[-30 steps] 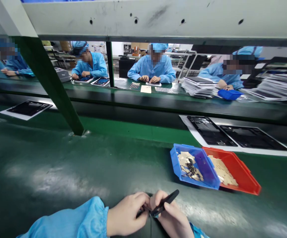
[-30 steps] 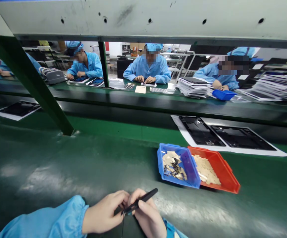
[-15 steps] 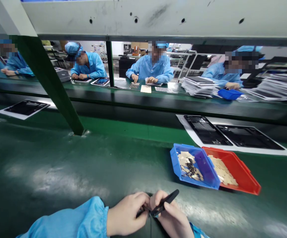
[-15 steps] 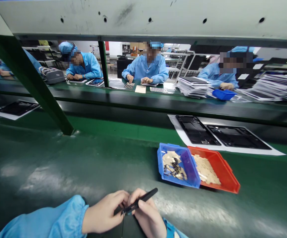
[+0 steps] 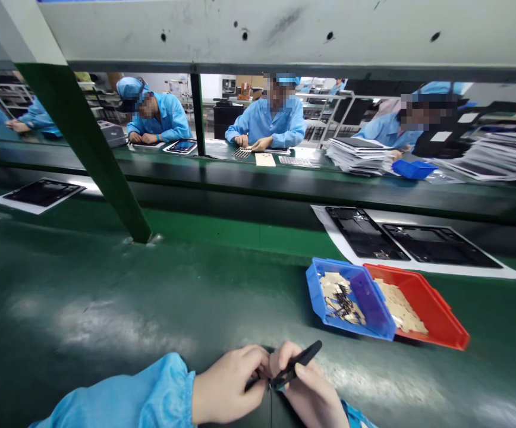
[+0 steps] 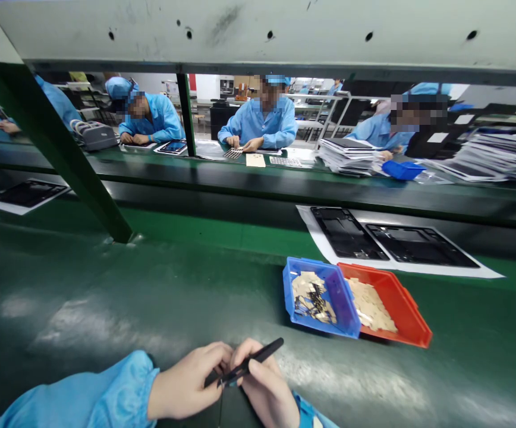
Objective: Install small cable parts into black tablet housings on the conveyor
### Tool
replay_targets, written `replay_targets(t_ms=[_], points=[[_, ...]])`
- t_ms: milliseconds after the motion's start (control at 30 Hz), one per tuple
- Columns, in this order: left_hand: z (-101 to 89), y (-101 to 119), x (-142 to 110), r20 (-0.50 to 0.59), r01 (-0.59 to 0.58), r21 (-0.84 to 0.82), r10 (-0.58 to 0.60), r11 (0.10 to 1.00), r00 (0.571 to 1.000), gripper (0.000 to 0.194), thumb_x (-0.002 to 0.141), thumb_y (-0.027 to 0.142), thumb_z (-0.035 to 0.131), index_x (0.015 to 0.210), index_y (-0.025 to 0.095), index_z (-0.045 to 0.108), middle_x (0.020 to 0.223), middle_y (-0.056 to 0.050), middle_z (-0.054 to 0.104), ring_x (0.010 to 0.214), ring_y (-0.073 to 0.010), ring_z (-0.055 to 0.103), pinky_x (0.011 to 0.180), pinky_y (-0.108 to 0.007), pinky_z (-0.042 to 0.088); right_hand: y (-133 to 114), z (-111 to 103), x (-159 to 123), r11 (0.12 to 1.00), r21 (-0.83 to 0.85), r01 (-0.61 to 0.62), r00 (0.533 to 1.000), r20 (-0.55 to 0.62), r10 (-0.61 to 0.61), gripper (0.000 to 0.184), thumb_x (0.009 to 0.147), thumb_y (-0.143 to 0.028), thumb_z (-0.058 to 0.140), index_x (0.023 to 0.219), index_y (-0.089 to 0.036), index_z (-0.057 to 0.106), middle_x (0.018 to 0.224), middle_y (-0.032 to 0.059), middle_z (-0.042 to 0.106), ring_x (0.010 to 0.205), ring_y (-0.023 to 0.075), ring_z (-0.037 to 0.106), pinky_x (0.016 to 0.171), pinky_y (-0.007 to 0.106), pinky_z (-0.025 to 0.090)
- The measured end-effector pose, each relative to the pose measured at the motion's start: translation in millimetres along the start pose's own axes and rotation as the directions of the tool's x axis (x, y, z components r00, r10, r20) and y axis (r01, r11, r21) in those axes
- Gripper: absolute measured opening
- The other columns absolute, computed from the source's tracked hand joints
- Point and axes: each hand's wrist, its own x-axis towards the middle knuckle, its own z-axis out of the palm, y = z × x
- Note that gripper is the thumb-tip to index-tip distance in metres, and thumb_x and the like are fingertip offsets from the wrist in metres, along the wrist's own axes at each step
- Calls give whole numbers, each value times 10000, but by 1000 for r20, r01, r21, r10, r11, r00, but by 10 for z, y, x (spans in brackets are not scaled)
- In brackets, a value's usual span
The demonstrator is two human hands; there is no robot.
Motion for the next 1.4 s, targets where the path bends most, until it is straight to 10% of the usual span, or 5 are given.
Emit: replay_targets(t_ms=[1400], points=[[-2, -5, 3, -7, -18, -3, 18, 1000, 1000, 261, 719, 26, 457, 928, 173, 511, 935, -48, 590, 844, -142, 568, 762, -227, 458, -17, 22, 6, 1000, 9, -8, 1000, -13, 8, 215, 743, -383, 632, 741, -169, 648, 665, 19, 494, 663, 156, 409, 654, 286, 319]])
